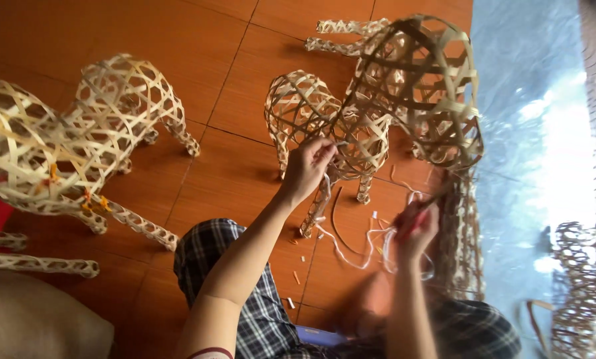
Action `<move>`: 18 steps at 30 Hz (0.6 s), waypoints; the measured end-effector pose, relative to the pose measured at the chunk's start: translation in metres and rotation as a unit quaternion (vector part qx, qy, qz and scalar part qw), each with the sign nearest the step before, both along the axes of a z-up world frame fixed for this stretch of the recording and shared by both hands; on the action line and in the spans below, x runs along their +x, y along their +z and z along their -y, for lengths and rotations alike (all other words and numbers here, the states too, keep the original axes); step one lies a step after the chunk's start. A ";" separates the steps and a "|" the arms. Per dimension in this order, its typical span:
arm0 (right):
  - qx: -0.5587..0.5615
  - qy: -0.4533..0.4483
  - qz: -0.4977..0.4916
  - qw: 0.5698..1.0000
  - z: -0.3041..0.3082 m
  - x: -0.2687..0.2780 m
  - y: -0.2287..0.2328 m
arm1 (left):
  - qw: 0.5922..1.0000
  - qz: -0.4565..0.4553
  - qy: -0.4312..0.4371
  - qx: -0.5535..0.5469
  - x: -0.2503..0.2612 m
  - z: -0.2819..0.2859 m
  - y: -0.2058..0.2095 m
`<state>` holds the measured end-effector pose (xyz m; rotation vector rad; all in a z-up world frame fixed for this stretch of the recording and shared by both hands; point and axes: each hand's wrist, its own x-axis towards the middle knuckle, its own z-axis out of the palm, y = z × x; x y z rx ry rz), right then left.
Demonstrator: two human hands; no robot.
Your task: Weaving and assembling a bamboo giraffe figurine using bamboo strips and plastic ties.
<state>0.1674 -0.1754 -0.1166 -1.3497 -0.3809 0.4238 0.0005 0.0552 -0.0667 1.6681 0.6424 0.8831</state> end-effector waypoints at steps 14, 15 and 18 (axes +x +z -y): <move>-0.288 0.388 -0.010 0.876 -0.040 -0.019 0.075 | 0.997 0.019 -0.075 -0.003 0.008 0.015 -0.024; -0.216 0.457 0.045 0.862 -0.052 -0.013 0.081 | 0.997 0.024 -0.080 -0.004 0.009 0.016 -0.025; -0.083 0.542 0.079 0.832 -0.076 -0.017 0.106 | 0.995 0.036 -0.086 -0.018 0.005 0.015 -0.013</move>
